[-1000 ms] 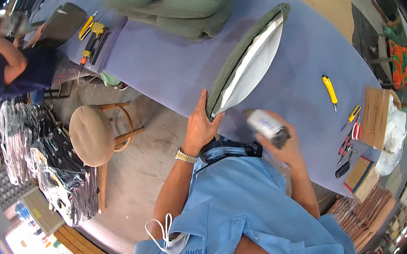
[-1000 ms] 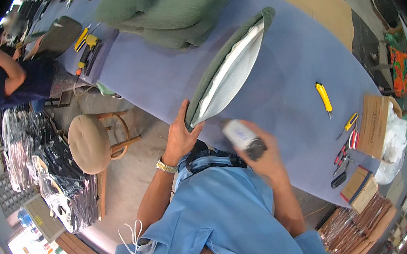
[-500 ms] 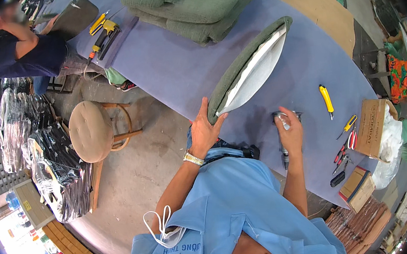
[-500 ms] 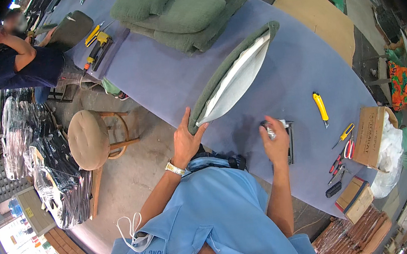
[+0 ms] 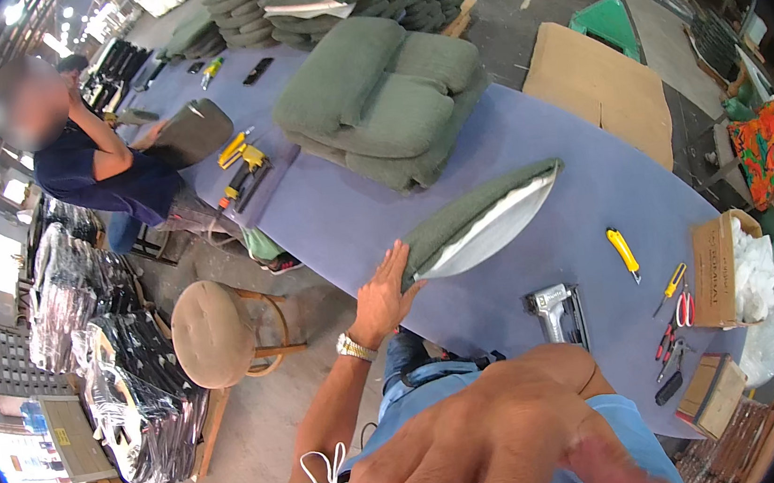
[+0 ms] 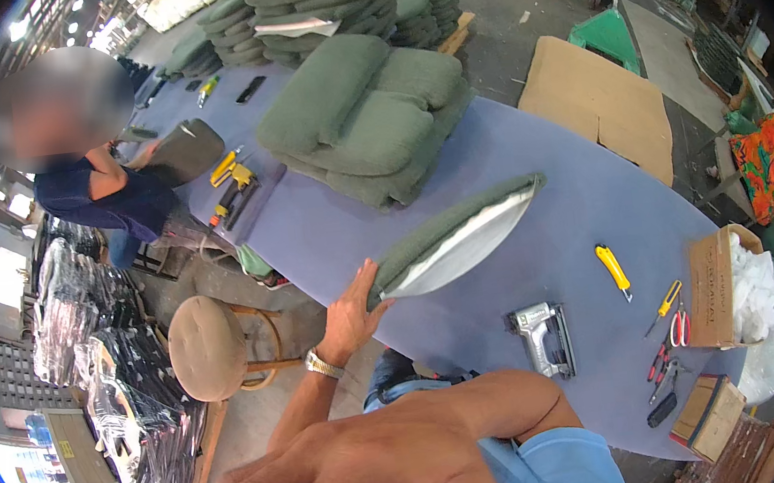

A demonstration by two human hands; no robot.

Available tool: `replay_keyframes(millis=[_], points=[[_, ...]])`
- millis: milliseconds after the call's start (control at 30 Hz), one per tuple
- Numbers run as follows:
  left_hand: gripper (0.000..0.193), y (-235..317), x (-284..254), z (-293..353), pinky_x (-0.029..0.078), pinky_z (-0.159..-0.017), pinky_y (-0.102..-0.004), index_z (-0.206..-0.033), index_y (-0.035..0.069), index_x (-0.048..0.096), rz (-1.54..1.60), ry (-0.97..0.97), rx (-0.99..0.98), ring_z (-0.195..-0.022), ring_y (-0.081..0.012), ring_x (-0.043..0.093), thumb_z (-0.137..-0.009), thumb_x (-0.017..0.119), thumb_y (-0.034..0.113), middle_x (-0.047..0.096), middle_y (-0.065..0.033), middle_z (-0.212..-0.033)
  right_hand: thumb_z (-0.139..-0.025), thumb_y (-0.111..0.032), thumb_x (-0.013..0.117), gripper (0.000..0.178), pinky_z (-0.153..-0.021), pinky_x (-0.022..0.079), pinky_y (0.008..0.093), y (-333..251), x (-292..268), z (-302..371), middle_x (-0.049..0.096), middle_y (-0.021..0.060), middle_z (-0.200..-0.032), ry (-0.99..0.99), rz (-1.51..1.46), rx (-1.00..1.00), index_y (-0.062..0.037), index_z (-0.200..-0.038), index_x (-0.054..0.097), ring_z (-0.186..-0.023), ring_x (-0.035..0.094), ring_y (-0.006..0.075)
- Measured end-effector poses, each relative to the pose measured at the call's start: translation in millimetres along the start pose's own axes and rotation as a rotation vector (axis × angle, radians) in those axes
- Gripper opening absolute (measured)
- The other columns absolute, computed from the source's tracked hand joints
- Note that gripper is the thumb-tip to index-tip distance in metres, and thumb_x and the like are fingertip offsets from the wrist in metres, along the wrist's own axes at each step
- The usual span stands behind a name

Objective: The person staples the edges of green fabric cushions using a pneumatic staple gun, then trims excess fabric with a utility knife. The person repeatedly picks up cushions, staples them, and places them on a stack on the table.

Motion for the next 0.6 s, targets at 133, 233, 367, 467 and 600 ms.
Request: replay_keyframes(millis=[133, 233, 367, 467, 600], points=[[0.078, -37.5, 13.4, 50.7, 0.049, -0.108, -0.0478, -0.156, 0.003, 0.038, 0.129, -0.039, -0.328, -0.139, -0.0383, 0.051, -0.095, 0.072, 0.038, 0.047, -0.0244, -0.155, -0.099, -0.069, 0.05, 0.084, -0.081, 0.061, 0.0539, 8.9, -8.7, -18.8, 0.053, 0.0473, -0.132, -0.133, -0.036, -0.234, 0.0064, -0.133, 0.065, -0.112, 0.064, 0.059], [0.08, -31.1, 33.6, 38.5, 0.048, -0.109, -0.0478, -0.157, 0.003, 0.035, 0.249, -0.018, -0.336, -0.137, -0.0399, 0.053, -0.096, 0.071, 0.041, 0.048, -0.0244, -0.154, -0.097, -0.074, 0.046, 0.088, -0.091, 0.056, 0.0616, -7.2, -0.2, 4.5, 0.042, 0.0504, -0.141, -0.056, -0.198, 0.164, -0.0016, -0.145, 0.058, -0.124, 0.055, 0.0613], [0.08, -27.0, 22.9, 41.8, 0.05, -0.106, -0.0477, -0.157, 0.002, 0.035, 0.159, -0.054, -0.392, -0.131, -0.0423, 0.057, -0.096, 0.07, 0.04, 0.053, -0.0264, -0.149, -0.096, -0.076, 0.047, 0.086, -0.102, 0.048, 0.0659, 27.3, 5.3, 22.9, 0.034, 0.0492, -0.148, -0.017, -0.243, -0.079, -0.0072, -0.146, 0.059, -0.136, 0.045, 0.0593], [0.079, -32.2, 22.4, 44.9, 0.051, -0.102, -0.0489, -0.157, 0.001, 0.036, 0.219, -0.012, -0.412, -0.125, -0.044, 0.061, -0.097, 0.07, 0.04, 0.058, -0.0276, -0.142, -0.095, -0.075, 0.048, 0.086, -0.103, 0.047, 0.0651, 14.1, 1.1, 9.0, 0.037, 0.0466, -0.147, -0.043, -0.268, -0.065, -0.0057, -0.145, 0.059, -0.136, 0.045, 0.0574], [0.081, -31.6, 26.9, 43.2, 0.053, -0.097, -0.0486, -0.156, -0.003, 0.035, 0.201, 0.033, -0.349, -0.117, -0.0458, 0.065, -0.096, 0.072, 0.037, 0.062, -0.0316, -0.135, -0.095, -0.073, 0.051, 0.084, -0.104, 0.045, 0.0642, -6.3, -2.2, -6.1, 0.04, 0.0432, -0.146, -0.085, -0.233, -0.084, -0.0036, -0.142, 0.06, -0.136, 0.046, 0.0548]])
Point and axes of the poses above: each hand's wrist, its own z-axis away from the middle knuckle, its own x-axis out of the palm, y = z × x, the point moved 5 cm from there along -z, towards the middle knuckle
